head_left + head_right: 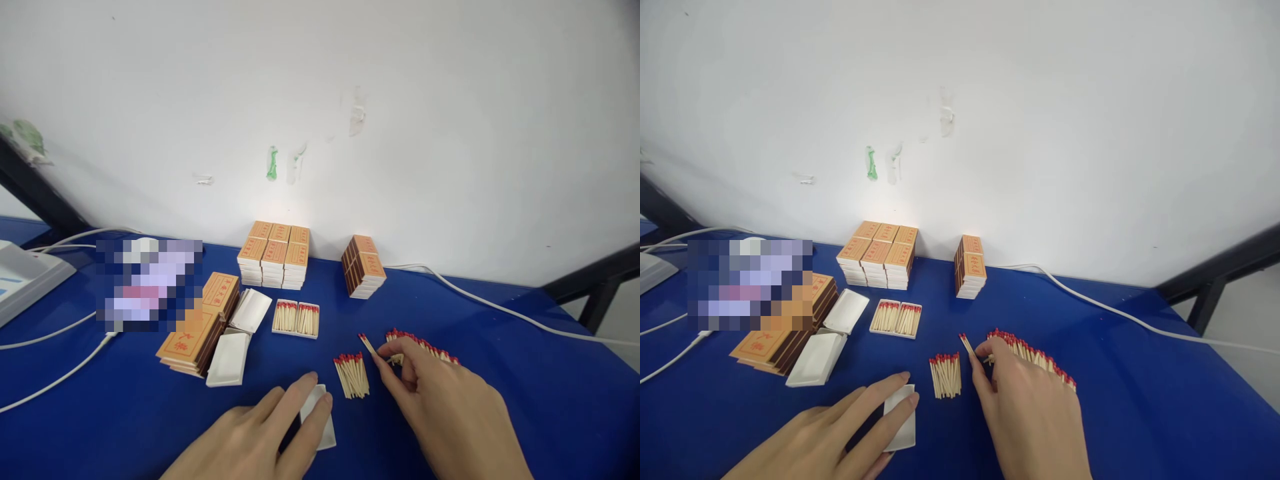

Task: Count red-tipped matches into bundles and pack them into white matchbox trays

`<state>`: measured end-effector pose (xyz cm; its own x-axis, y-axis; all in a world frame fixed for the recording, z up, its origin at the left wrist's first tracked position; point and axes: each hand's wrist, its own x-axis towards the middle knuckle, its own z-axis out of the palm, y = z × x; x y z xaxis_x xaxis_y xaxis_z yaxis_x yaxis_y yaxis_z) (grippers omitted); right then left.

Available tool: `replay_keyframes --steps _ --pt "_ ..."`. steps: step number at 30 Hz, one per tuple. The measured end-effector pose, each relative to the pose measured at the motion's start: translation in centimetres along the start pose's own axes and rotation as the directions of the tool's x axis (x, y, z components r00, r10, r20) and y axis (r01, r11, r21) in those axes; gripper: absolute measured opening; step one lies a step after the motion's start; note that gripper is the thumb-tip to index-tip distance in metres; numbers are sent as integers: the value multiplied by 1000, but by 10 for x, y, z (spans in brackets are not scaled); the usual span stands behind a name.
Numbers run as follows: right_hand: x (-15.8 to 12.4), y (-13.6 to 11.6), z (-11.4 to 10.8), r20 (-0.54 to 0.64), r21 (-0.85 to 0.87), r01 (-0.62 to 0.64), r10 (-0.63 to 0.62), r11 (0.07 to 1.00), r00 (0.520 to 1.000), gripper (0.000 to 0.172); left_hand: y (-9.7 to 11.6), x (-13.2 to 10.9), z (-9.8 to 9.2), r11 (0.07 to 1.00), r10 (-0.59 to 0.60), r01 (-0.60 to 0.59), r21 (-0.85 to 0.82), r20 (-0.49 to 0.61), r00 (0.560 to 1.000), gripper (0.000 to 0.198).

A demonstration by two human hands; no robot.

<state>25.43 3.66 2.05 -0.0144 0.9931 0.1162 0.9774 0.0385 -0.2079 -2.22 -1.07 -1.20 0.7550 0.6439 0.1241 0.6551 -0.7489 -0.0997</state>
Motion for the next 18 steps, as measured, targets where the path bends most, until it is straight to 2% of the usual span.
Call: replay_keyframes --steps 4,10,13,18 --pt "-2 1 2 25 -23 13 -13 1000 1000 20 1 -3 -1 1000 10 -10 -7 4 1000 67" --pt "-3 -5 -3 126 -45 -105 110 993 986 15 -1 -4 1 1000 -5 5 -5 -13 1000 68" --pt "-3 -6 -5 131 28 -117 112 993 985 19 0 -4 0 1000 2 -2 18 12 1000 70" --pt "-7 -8 -3 163 184 -63 33 981 986 28 1 -3 -3 999 16 -16 34 7 1000 69"
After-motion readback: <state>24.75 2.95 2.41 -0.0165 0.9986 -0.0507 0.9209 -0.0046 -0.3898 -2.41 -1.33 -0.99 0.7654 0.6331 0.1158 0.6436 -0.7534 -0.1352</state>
